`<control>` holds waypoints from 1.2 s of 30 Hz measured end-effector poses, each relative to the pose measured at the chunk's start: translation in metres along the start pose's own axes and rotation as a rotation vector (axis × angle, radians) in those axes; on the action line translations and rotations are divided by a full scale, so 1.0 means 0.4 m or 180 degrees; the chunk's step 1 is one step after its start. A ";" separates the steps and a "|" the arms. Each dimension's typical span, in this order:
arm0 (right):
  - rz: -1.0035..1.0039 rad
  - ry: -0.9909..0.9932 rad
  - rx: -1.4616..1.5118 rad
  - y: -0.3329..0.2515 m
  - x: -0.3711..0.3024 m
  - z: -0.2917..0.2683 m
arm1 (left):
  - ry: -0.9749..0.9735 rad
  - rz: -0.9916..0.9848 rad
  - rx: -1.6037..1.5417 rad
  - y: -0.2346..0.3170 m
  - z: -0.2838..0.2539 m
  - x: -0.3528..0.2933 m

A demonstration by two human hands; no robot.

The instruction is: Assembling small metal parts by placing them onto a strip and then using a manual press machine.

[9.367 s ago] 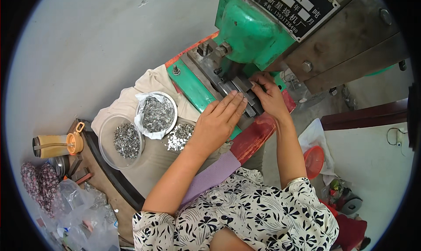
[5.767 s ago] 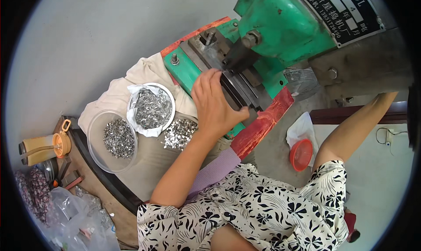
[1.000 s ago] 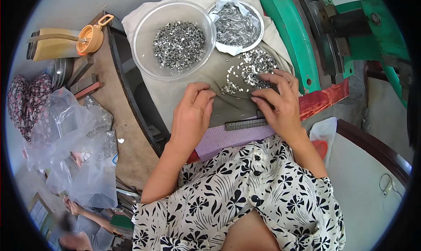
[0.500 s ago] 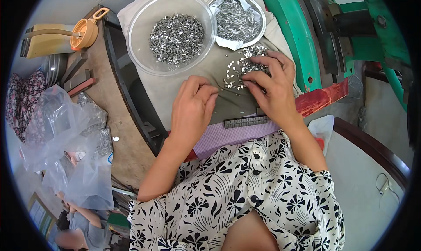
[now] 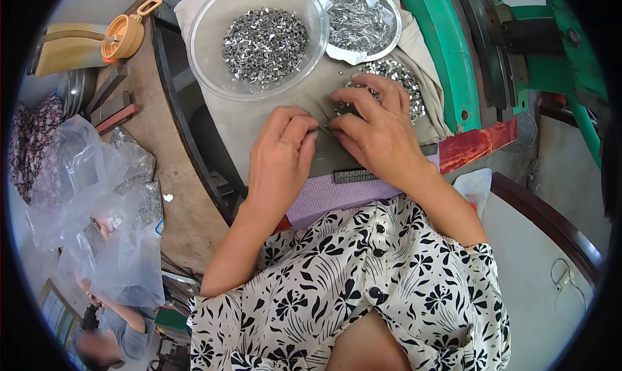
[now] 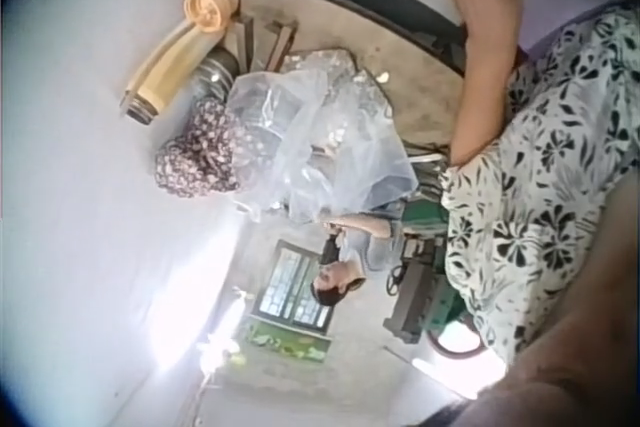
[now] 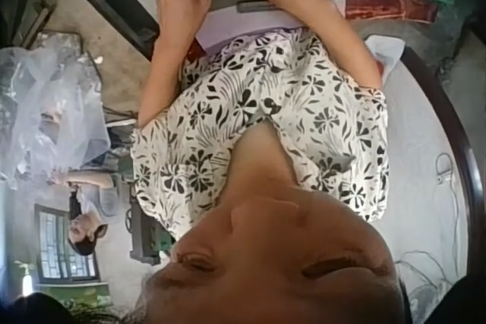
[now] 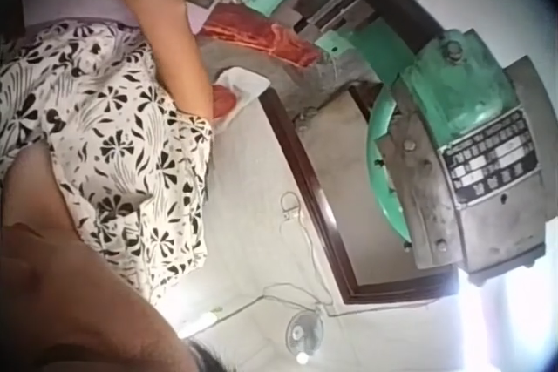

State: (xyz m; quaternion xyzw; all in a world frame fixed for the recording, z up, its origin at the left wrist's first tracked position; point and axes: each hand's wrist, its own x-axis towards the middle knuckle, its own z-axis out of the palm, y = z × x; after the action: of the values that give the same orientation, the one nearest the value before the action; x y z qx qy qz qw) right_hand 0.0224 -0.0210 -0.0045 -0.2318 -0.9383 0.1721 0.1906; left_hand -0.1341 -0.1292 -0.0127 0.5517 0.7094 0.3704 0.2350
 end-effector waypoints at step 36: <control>0.0483 0.0174 -0.0139 0.029 -0.048 -0.040 | -0.0122 0.0109 0.0367 0.016 -0.008 -0.023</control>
State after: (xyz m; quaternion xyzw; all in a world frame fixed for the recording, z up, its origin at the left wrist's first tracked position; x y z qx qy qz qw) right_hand 0.0495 -0.0171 -0.0007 -0.3109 -0.9160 0.1591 0.1975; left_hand -0.1300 -0.1380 -0.0063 0.5834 0.7153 0.3223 0.2100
